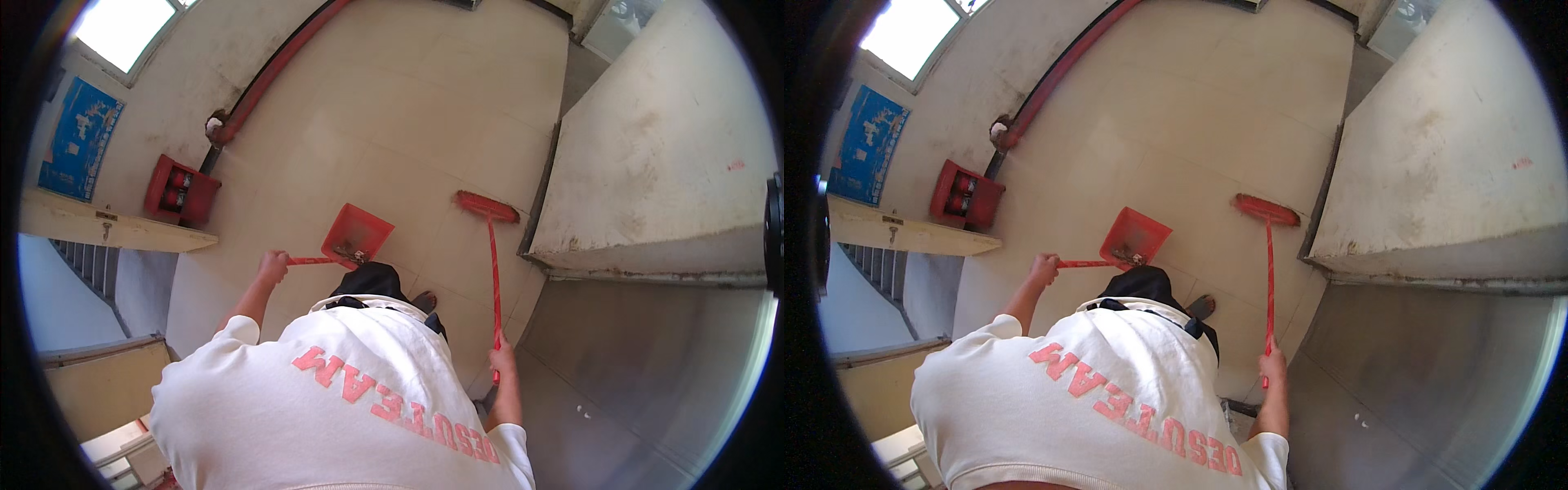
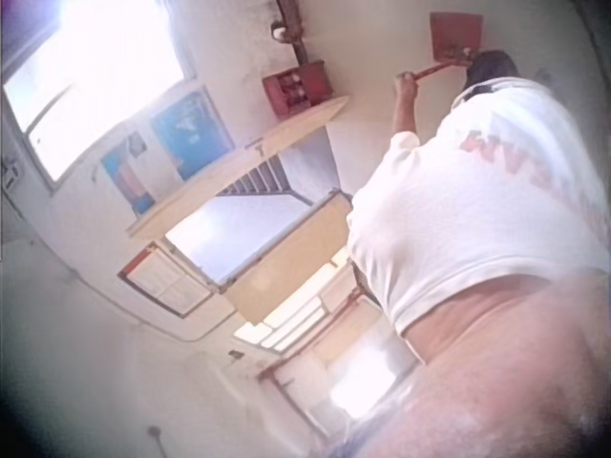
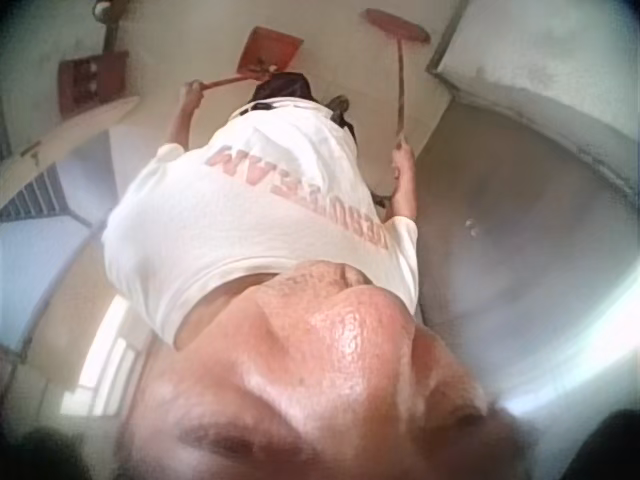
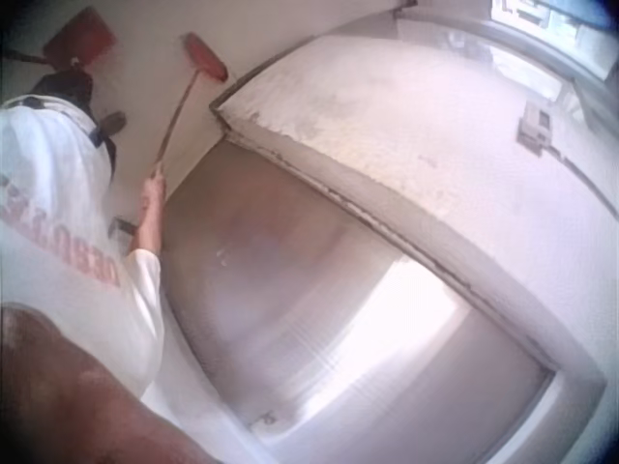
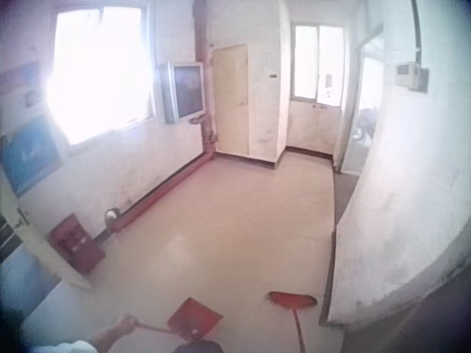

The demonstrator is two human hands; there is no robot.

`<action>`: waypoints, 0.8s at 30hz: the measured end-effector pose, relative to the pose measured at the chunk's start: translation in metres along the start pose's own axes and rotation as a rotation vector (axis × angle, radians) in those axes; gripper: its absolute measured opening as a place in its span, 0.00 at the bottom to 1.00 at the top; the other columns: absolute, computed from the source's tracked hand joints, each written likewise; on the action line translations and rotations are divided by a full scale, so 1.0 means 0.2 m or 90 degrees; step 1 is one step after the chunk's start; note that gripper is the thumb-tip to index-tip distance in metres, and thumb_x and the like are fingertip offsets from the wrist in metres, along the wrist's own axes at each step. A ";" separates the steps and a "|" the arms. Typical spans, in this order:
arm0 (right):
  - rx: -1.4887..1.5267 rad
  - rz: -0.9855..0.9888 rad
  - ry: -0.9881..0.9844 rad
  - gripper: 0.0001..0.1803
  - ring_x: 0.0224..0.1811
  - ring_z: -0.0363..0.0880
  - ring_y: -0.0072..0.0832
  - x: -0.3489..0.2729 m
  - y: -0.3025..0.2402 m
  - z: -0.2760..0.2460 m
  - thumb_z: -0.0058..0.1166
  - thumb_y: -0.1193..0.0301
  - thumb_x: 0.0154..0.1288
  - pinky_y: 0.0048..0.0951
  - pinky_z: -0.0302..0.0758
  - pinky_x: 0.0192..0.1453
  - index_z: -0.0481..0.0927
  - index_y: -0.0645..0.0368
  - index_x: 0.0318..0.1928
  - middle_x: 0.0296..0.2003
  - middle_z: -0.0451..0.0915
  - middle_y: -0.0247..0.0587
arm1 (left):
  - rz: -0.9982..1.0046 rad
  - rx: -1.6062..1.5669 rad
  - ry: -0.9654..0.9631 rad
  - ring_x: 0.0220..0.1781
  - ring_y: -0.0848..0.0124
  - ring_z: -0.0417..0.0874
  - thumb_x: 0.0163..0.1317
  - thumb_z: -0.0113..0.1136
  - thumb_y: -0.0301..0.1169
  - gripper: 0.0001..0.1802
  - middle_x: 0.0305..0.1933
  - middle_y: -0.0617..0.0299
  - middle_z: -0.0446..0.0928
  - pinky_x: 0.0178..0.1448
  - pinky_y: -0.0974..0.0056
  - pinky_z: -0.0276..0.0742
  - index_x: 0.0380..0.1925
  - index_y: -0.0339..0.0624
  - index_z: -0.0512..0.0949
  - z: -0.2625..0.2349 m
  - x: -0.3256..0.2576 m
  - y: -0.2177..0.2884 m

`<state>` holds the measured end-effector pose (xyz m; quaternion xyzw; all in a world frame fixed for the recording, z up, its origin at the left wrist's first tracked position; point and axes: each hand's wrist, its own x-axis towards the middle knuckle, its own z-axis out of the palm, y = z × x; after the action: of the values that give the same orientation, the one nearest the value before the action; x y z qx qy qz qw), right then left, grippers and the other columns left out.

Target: The person sweeps debris from a tiled hallway into a red dustpan using a broom, walks to a concrete stairwell landing and sweeps the surface, and uses the broom to clean a red pipe and the wall surface near the ceiling.

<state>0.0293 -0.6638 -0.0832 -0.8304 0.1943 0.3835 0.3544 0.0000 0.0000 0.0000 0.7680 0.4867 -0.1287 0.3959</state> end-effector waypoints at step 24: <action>0.072 -0.031 0.019 0.39 0.14 0.68 0.26 1.13 -1.80 -0.85 0.47 0.79 0.57 0.30 0.67 0.17 0.60 0.54 0.72 0.21 0.72 0.37 | -0.001 -0.034 0.022 0.40 0.58 0.85 0.61 0.54 0.38 0.20 0.36 0.46 0.83 0.46 0.59 0.77 0.45 0.36 0.82 0.35 1.06 0.76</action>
<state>0.4707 -0.5593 -0.0233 -0.8192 0.2006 0.3504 0.4073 0.2472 0.0522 -0.0956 0.7589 0.4973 -0.1030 0.4076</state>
